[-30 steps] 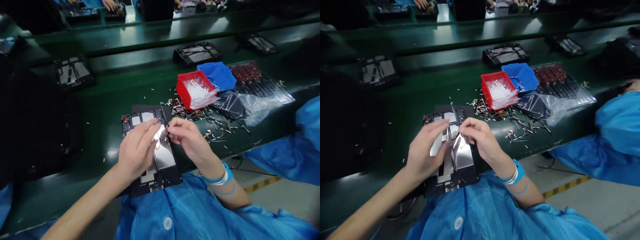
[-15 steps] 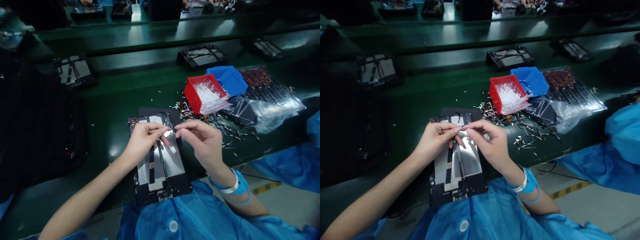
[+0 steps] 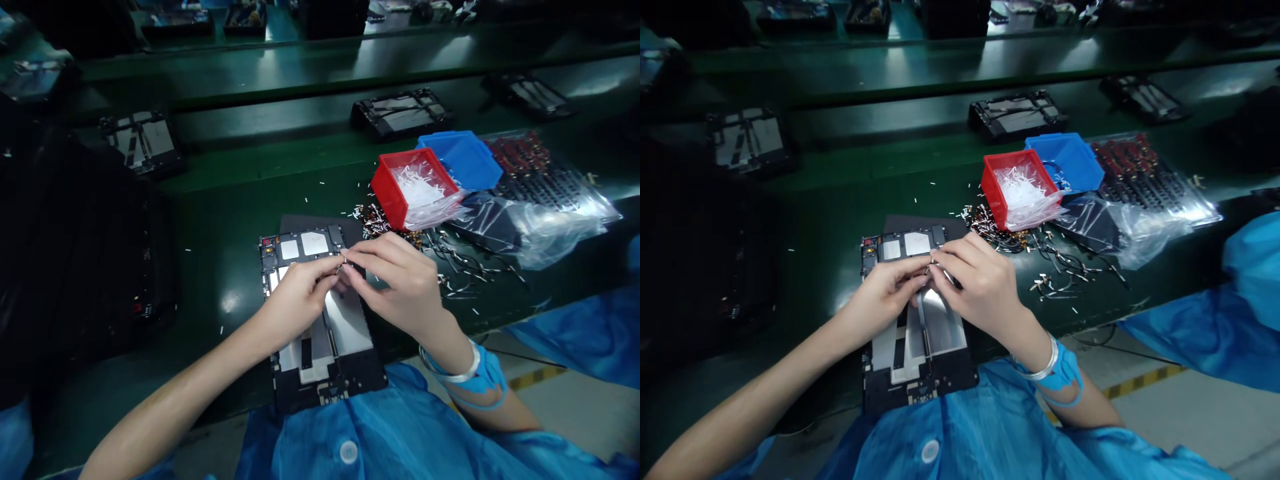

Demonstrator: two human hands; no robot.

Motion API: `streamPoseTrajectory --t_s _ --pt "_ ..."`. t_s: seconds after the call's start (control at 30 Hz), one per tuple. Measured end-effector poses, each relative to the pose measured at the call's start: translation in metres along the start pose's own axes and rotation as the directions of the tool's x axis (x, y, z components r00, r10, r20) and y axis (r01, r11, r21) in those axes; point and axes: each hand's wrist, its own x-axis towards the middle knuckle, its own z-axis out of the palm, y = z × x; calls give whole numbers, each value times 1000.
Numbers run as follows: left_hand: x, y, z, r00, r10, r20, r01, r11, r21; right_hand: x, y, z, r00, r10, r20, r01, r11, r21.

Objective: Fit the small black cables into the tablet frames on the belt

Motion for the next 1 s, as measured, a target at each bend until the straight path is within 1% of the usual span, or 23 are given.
streamPoseTrajectory --t_s 0.03,0.1,0.2,0.27,0.33,0.4,0.53,0.6,0.67,0.73,0.77,0.8,0.83,0.87,0.9,0.93,0.97,1.0 --pt "0 0 0 999 -19 29 19 1000 -15 0 1 -1 1000 7 11 -7 1000 1" --pt "1 -2 0 993 -88 83 96 990 -104 1 3 -2 1000 27 16 -28 1000 12" --pt "3 -6 -1 966 -228 120 254 921 -295 1 6 -3 997 33 -71 -34 999 -4" --pt "4 -10 0 953 -279 116 302 875 -378 0 7 -2 995 -11 -99 10 1000 -7" --pt "5 -13 2 957 -273 101 290 862 -415 -1 7 0 996 -69 -57 69 998 -3" --pt "4 -15 3 969 -235 71 243 874 -421 -2 7 5 996 -91 7 91 996 12" --pt "0 -17 6 986 -165 18 160 920 -358 -6 3 14 997 -56 59 51 995 84" --pt "-1 -17 6 990 -139 18 138 941 -309 -6 1 15 997 -43 71 37 996 86" --pt "-1 -16 4 991 -131 36 135 944 -300 -4 5 12 996 -44 79 38 996 77" --pt "0 -15 2 987 -148 66 162 922 -351 0 21 2 999 -22 25 21 999 25" --pt "1 -14 0 984 -160 76 177 905 -387 3 32 -5 1000 6 -25 -7 999 -37" --pt "1 -14 -2 982 -169 80 187 887 -422 5 45 -13 994 56 -94 -68 989 -132" --pt "2 -13 -3 981 -175 78 192 872 -450 7 58 -21 982 105 -159 -145 953 -267" --pt "2 -13 -5 981 -177 74 191 862 -470 8 69 -28 969 147 -197 -217 890 -402" --pt "2 -13 -6 982 -175 72 188 855 -484 9 76 -32 965 141 -220 -236 831 -503" --pt "3 -12 -6 982 -172 73 186 850 -493 9 79 -34 973 111 -203 -205 819 -535" --pt "3 -12 -6 982 -170 81 187 847 -497 9 76 -32 982 72 -176 -154 843 -515" --pt "2 -12 -6 982 -165 91 188 846 -498 8 70 -27 993 42 -111 -88 889 -449"
